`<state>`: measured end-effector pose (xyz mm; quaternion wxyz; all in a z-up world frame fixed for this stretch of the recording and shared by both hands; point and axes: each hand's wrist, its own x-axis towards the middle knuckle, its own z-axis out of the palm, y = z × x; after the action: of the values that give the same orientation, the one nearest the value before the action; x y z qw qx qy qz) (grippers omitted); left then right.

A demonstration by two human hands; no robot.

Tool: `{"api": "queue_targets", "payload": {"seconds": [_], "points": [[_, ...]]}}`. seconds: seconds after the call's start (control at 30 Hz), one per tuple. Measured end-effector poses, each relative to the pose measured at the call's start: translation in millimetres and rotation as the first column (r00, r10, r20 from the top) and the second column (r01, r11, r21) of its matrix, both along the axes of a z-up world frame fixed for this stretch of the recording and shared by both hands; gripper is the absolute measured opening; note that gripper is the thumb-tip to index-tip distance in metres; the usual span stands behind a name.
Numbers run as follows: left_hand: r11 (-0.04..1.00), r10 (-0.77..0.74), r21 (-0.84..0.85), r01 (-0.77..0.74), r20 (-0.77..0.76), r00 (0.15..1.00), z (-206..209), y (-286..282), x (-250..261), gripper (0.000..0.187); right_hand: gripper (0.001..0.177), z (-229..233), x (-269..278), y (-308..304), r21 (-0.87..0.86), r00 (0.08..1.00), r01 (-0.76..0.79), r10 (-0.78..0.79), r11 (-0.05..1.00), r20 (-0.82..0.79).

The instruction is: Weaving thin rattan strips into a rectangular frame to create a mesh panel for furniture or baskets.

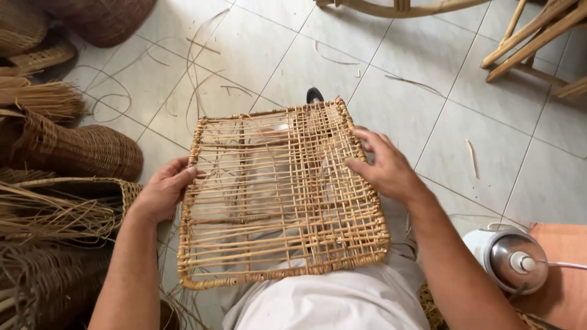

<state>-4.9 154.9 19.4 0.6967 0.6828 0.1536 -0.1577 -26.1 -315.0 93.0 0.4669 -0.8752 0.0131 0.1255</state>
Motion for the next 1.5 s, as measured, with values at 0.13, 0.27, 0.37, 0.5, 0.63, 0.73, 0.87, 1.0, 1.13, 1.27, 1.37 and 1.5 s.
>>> {"api": "queue_targets", "payload": {"seconds": [0.13,0.27,0.37,0.5,0.63,0.73,0.87,1.0,1.13,1.27,1.37,1.5], "points": [[0.938,-0.146,0.310,0.153,-0.047,0.988,32.8,-7.7,-10.0,0.050,0.087,-21.1,32.4,28.9,-0.041,0.995,-0.071,0.074,0.997,0.069],[0.894,-0.157,0.428,0.129,0.031,0.987,6.2,8.3,1.1,0.049,0.080,-41.5,57.2,38.7,-0.078,0.990,-0.037,0.047,0.996,0.130],[0.729,-0.201,0.670,0.141,0.013,0.980,-2.9,2.9,5.9,0.054,0.075,-48.0,54.5,38.6,-0.114,0.977,-0.023,0.046,0.993,0.207],[0.202,-0.448,0.962,-0.186,0.260,0.856,27.2,-45.6,-15.2,0.056,0.066,-25.6,30.3,47.1,-0.192,0.980,-0.016,0.054,0.981,0.193],[0.600,-0.592,0.782,-0.166,0.575,0.565,37.6,-117.2,-67.3,0.035,0.066,-28.0,16.9,55.2,-0.384,0.952,-0.039,0.151,0.923,0.266],[0.409,-0.717,0.912,0.024,0.306,0.626,37.2,-142.5,-104.0,0.041,0.042,-32.3,-16.4,66.6,-0.443,0.891,-0.125,0.297,0.888,0.344],[0.413,-0.636,0.872,-0.262,0.482,0.602,20.2,-147.8,-123.3,0.027,0.023,-49.3,-57.0,73.8,-0.363,0.762,-0.309,0.457,0.879,0.458],[0.401,-0.644,0.829,-0.390,0.558,0.524,23.4,-150.9,-129.5,0.018,0.010,-55.6,-68.3,75.9,-0.411,0.647,-0.263,0.475,0.873,0.596],[0.422,-0.620,0.827,-0.371,0.562,0.548,13.1,-150.1,-127.2,0.019,0.008,-49.3,-69.2,80.3,-0.431,0.623,-0.266,0.495,0.862,0.606],[0.451,-0.603,0.812,-0.371,0.584,0.544,15.3,-152.7,-129.7,0.012,0.013,-48.1,-69.5,82.5,-0.421,0.658,-0.279,0.491,0.863,0.570],[0.443,-0.599,0.817,-0.369,0.576,0.557,16.1,-151.6,-128.9,0.014,0.015,-50.4,-66.6,85.0,-0.421,0.671,-0.284,0.492,0.861,0.555],[0.448,-0.603,0.820,-0.356,0.571,0.557,17.2,-152.0,-129.3,0.010,0.014,-48.4,-66.9,86.4,-0.415,0.693,-0.310,0.502,0.856,0.517]]}}
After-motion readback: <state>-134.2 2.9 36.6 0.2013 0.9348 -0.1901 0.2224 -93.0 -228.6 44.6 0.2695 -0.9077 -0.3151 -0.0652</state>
